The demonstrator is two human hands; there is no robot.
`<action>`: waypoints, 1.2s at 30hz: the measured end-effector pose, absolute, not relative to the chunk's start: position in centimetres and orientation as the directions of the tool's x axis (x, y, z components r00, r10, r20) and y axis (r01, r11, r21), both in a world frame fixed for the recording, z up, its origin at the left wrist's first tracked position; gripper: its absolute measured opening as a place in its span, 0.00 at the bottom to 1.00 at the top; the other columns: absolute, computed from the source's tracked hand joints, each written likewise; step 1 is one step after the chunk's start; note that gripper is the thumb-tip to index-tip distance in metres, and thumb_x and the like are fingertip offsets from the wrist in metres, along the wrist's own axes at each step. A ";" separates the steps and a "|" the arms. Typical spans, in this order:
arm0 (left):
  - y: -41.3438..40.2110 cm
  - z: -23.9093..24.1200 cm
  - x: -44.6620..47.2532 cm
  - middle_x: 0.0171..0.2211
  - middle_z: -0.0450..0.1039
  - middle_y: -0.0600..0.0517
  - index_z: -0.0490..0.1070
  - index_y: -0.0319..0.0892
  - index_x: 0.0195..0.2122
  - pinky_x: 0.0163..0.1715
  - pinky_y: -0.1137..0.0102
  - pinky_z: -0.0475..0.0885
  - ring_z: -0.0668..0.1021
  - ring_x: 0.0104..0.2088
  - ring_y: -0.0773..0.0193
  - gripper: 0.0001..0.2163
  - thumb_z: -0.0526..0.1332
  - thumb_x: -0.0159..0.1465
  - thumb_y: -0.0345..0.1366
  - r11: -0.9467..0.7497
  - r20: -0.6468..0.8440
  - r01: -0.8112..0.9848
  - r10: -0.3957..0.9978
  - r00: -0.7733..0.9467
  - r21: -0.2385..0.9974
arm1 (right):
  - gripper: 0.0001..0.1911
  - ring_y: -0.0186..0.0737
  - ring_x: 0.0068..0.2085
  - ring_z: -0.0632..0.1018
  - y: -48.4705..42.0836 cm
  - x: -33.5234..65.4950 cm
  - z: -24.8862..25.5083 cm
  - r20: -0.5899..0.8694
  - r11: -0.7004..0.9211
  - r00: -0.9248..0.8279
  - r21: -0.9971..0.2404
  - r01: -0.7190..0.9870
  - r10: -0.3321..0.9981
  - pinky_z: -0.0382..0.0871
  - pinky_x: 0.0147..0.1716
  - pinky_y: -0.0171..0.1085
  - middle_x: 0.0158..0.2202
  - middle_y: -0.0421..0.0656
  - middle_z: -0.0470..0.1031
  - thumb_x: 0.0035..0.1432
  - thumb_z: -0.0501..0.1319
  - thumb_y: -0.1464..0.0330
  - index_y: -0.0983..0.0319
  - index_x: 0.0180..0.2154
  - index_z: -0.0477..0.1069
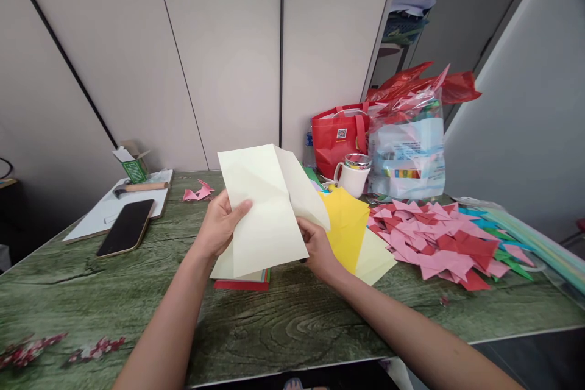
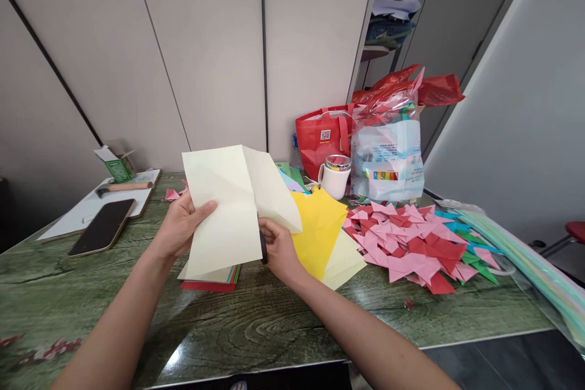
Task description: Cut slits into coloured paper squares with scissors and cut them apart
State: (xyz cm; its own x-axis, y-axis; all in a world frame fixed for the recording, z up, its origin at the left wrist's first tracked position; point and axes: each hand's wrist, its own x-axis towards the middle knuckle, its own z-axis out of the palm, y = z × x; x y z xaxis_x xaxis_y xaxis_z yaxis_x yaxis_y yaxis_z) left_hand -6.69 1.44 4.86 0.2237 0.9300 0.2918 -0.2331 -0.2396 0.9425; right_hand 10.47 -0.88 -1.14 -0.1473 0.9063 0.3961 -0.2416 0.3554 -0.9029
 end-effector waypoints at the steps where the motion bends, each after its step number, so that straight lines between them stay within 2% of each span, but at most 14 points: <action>1: 1.4 4.9 -6.7 0.41 0.73 0.46 0.64 0.42 0.43 0.30 0.66 0.74 0.77 0.33 0.58 0.17 0.62 0.52 0.35 -0.239 0.290 -0.231 0.931 0.221 0.943 | 0.17 0.41 0.33 0.75 -0.9 10.5 -1.1 0.393 0.354 -0.145 -0.905 -0.235 0.908 0.69 0.32 0.37 0.31 0.41 0.76 0.39 0.65 0.69 0.61 0.36 0.71; 14: 1.4 4.9 -6.6 0.36 0.75 0.47 0.65 0.41 0.41 0.28 0.67 0.74 0.77 0.31 0.59 0.16 0.63 0.51 0.35 -0.217 0.264 -0.223 0.942 0.209 0.950 | 0.16 0.41 0.32 0.75 -0.9 10.5 -1.1 0.390 0.362 -0.102 -0.906 -0.221 0.915 0.69 0.31 0.37 0.31 0.41 0.76 0.39 0.64 0.69 0.62 0.35 0.71; 25: 1.3 4.9 -6.6 0.37 0.75 0.47 0.64 0.41 0.41 0.26 0.69 0.73 0.77 0.31 0.59 0.16 0.63 0.51 0.36 -0.216 0.262 -0.215 0.942 0.212 0.952 | 0.14 0.39 0.31 0.75 -1.0 10.5 -1.1 0.407 0.379 -0.084 -0.896 -0.231 0.910 0.68 0.30 0.35 0.29 0.40 0.76 0.39 0.64 0.71 0.62 0.34 0.72; 30: 1.4 4.8 -6.7 0.37 0.74 0.46 0.65 0.41 0.41 0.25 0.69 0.73 0.77 0.31 0.58 0.15 0.63 0.52 0.35 -0.223 0.270 -0.215 0.938 0.217 0.951 | 0.13 0.39 0.30 0.75 -1.1 10.5 -0.8 0.382 0.362 -0.077 -0.911 -0.199 0.921 0.69 0.29 0.35 0.27 0.39 0.75 0.40 0.64 0.68 0.63 0.33 0.72; 36: 1.4 4.7 -6.9 0.36 0.75 0.46 0.66 0.40 0.41 0.26 0.68 0.73 0.77 0.31 0.58 0.15 0.62 0.52 0.36 -0.180 0.219 -0.160 0.935 0.278 0.971 | 0.14 0.39 0.33 0.75 -1.0 10.5 -0.5 0.375 0.338 -0.114 -0.907 -0.251 0.920 0.70 0.33 0.37 0.32 0.41 0.75 0.39 0.64 0.69 0.61 0.34 0.70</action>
State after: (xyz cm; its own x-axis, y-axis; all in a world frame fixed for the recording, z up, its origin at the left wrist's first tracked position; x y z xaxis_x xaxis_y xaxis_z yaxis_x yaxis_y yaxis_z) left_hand -6.91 1.41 4.65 0.2780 0.9353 0.2189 -0.1596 -0.1797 0.9707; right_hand 10.49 -0.99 -0.48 -0.1143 0.9200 0.3748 -0.2514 0.3382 -0.9069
